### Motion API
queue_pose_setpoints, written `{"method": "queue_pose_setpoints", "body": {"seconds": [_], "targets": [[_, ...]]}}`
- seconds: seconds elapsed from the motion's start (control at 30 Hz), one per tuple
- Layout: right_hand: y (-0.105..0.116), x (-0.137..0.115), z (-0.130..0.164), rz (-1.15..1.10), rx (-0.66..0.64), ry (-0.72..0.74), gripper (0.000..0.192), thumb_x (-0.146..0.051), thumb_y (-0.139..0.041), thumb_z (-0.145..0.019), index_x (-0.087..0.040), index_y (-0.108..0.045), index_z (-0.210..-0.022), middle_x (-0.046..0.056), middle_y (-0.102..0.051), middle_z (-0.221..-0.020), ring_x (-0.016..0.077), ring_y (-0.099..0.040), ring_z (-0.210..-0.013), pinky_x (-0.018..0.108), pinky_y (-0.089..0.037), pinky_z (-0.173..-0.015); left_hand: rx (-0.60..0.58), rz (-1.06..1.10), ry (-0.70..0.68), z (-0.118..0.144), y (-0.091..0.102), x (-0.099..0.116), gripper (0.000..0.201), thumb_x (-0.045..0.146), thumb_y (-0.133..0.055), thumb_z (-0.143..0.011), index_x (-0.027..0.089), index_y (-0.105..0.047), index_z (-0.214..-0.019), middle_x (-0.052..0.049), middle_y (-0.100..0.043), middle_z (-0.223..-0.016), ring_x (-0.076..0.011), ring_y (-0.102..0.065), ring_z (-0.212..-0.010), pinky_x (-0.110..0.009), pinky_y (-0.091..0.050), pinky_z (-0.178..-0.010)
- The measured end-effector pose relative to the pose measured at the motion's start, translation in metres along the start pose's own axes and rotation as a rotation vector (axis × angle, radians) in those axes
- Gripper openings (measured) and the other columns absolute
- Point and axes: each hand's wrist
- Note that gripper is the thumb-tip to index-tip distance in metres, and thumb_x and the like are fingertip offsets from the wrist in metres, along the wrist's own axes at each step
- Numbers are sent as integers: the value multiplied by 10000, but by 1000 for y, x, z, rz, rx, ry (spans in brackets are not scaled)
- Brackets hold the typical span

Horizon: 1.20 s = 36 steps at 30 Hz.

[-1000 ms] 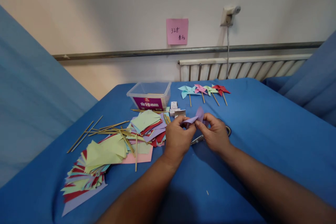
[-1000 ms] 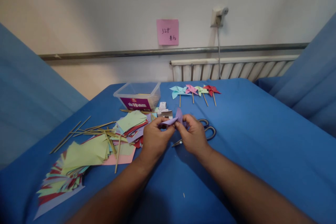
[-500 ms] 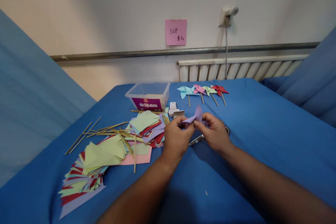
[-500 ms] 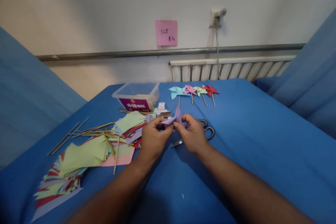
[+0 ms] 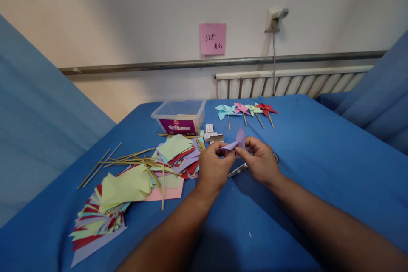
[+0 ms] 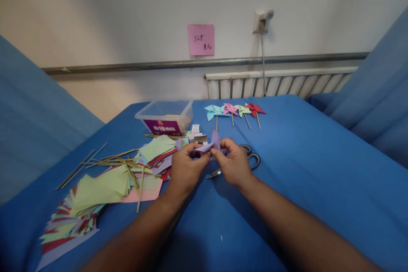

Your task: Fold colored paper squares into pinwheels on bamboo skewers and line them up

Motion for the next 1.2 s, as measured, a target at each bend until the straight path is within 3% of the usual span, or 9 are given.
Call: {"method": "queue_pose_setpoints", "body": {"seconds": [0.4, 0.57, 1.03, 1.2], "targets": [[1, -2, 0, -68, -11, 2, 156, -354, -651, -781, -203, -613, -777, -8, -619, -727, 144, -541, -674, 276, -440, -651, -6, 139, 70, -4, -1, -3, 121, 212, -687, -626, 162, -699, -736, 27, -601, -599, -112, -515, -560, -226, -380, -547], [2, 0, -3, -146, -51, -29, 191, -386, -673, -767, -207, -606, -782, -7, -625, -738, 145, -554, -680, 282, -455, -659, -81, 273, 145, -8, -1, -6, 190, 233, -725, -614, 142, -709, -780, -6, -652, -662, -125, -557, -592, -230, -408, -558], [1, 1, -3, -161, -21, -119, 318, -479, -714, -699, -200, -562, -705, -32, -565, -620, 117, -499, -563, 255, -412, -550, -97, 380, 257, -12, -3, -10, 224, 314, -798, -564, 132, -678, -615, 19, -578, -547, -82, -473, -486, -206, -341, -480], [0, 3, -3, -161, -37, -138, 320, -479, -710, -704, -193, -566, -703, -26, -580, -628, 122, -510, -562, 261, -414, -553, -82, 408, 312, -11, -7, -17, 257, 316, -813, -554, 121, -695, -673, -3, -630, -589, -97, -526, -506, -206, -372, -486]]}}
Point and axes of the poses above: each hand's wrist, its own z-axis away from the middle knuckle, its own y-axis out of the back of the hand, x = y × z
